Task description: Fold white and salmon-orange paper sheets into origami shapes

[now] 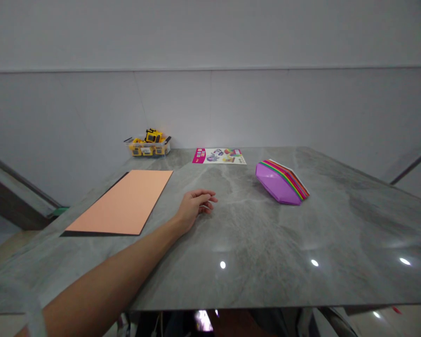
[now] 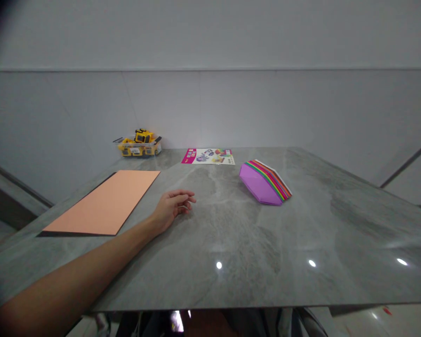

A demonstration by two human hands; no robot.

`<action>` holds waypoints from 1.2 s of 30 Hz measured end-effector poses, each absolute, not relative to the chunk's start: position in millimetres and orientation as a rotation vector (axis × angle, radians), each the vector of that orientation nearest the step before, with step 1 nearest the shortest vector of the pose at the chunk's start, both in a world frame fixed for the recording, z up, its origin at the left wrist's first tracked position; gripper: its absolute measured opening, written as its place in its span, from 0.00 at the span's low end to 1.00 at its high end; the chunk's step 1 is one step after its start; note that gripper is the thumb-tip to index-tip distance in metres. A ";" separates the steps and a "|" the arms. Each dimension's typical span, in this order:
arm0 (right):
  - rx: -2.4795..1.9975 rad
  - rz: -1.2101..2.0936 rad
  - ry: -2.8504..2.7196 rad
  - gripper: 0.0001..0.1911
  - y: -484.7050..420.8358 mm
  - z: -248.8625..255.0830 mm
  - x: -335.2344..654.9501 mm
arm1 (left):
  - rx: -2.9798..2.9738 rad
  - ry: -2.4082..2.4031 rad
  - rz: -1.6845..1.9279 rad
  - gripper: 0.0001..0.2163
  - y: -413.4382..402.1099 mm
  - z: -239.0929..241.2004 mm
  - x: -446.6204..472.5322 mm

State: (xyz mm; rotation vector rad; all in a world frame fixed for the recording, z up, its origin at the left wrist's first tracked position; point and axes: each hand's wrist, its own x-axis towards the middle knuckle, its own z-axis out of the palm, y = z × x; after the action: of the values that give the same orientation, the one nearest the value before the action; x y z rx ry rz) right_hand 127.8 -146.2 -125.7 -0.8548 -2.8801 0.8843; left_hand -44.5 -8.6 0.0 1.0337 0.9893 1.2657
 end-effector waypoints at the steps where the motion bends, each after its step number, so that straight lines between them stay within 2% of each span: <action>1: -1.051 1.041 -2.836 0.23 -142.3 -132.8 125.9 | 1.034 0.991 1.265 0.09 -8.7 0.3 -44.0; 3: -1.187 1.221 -2.808 0.32 -138.2 -140.5 125.3 | 1.032 0.990 1.265 0.09 -8.8 0.8 -43.5; 5: -1.155 1.253 -2.774 0.41 -138.5 -140.4 127.1 | 1.027 0.984 1.268 0.09 -8.4 0.9 -43.7; 6: -1.158 1.243 -2.740 0.42 -139.5 -138.7 127.9 | 1.023 0.980 1.270 0.09 -8.1 0.7 -44.1; 12: -1.307 1.305 -2.670 0.35 -143.5 -132.1 123.3 | 1.010 0.962 1.277 0.09 -7.1 -0.5 -45.9; 18: -1.207 1.345 -2.657 0.38 -145.4 -124.3 128.1 | 1.004 0.965 1.279 0.09 -7.8 0.4 -45.5; 24: -1.170 1.253 -2.672 0.30 -143.4 -132.2 124.9 | 1.001 0.964 1.281 0.09 -7.2 -0.4 -45.7; 30: -1.207 1.249 -2.737 0.34 -142.6 -127.6 125.7 | 1.005 0.955 1.279 0.09 -7.4 -0.4 -45.6; 36: -1.319 1.305 -2.748 0.33 -143.2 -122.1 124.0 | 0.999 0.951 1.274 0.10 -7.1 0.0 -45.5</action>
State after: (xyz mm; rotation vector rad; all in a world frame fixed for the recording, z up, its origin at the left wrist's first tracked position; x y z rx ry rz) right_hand 124.0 -143.2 -122.1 -1.3189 -2.7475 1.3046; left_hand -45.5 -7.1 0.0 0.9986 0.9511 1.2736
